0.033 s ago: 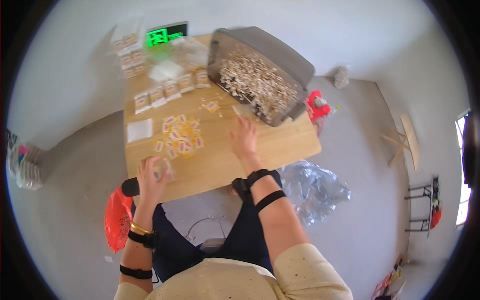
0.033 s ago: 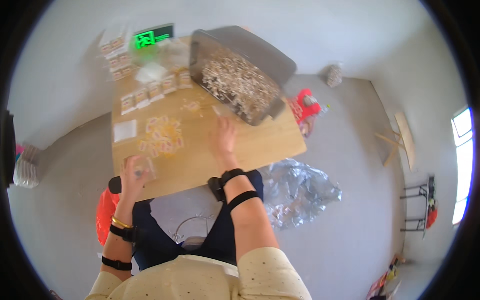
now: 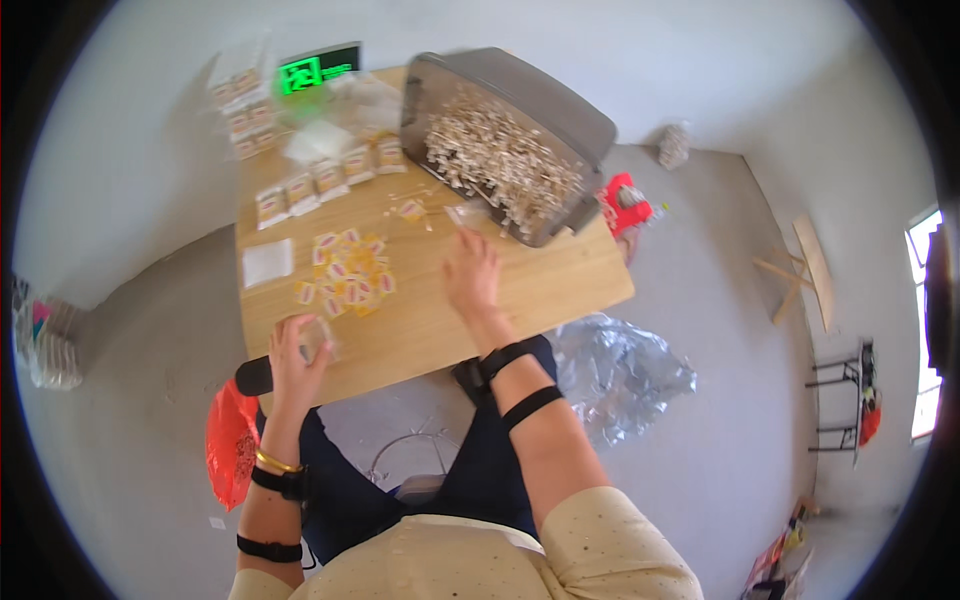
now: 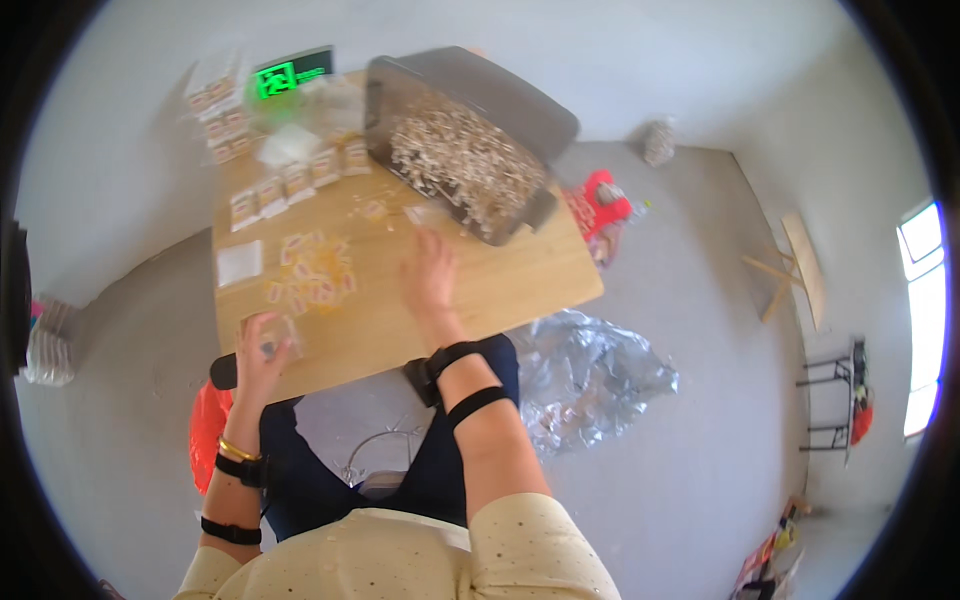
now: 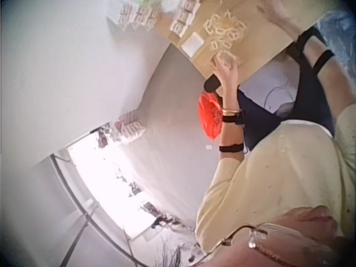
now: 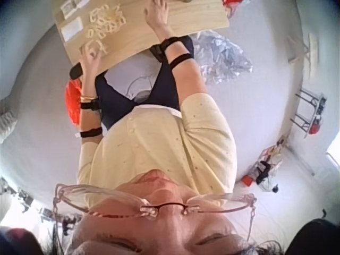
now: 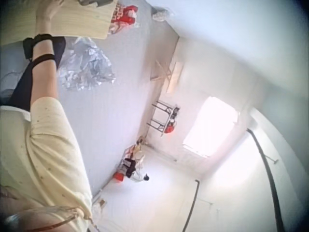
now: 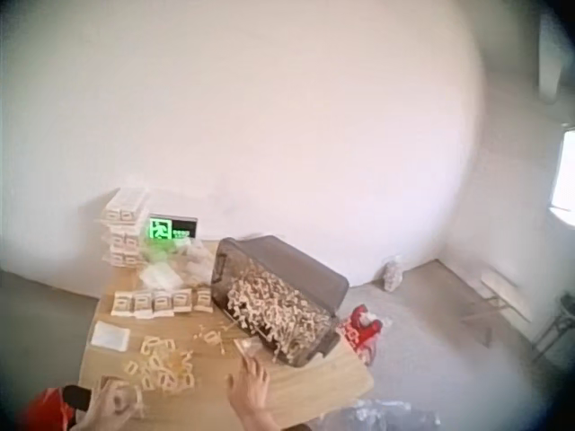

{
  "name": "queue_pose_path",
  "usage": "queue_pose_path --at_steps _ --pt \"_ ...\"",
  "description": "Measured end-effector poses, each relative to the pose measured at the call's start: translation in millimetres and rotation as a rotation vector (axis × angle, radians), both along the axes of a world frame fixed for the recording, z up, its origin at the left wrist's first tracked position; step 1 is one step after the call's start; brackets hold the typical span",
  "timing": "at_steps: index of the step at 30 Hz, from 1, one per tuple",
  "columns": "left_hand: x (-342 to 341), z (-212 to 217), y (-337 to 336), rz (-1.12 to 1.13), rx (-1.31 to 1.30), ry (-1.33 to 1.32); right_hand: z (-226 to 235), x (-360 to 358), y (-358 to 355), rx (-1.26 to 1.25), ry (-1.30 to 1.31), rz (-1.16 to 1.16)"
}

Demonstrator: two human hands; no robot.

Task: Counting and placing cotton swabs into individual plastic pouches at a workstation.

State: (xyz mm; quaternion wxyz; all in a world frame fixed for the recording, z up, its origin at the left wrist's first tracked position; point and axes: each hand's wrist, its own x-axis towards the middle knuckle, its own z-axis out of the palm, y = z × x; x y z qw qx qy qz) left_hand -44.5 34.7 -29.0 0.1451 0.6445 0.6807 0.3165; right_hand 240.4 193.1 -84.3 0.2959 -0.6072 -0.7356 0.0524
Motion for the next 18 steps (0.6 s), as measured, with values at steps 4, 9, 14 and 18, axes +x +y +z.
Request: queue_pose_path --at_steps 4,9,14,18 --pt "16 -8 0 0.025 -0.118 -0.742 42 -41 -73 0.088 0.409 0.337" --pt "34 18 0 -0.18 -0.448 -1.544 66 -58 -139 -0.954 1.589 0.472" --pt "36 0 -18 0.036 -0.399 -1.191 59 -69 -157 -0.951 1.475 0.283" --pt "45 16 -22 0.067 -0.403 -1.03 11 -78 -151 -0.717 1.163 0.323"
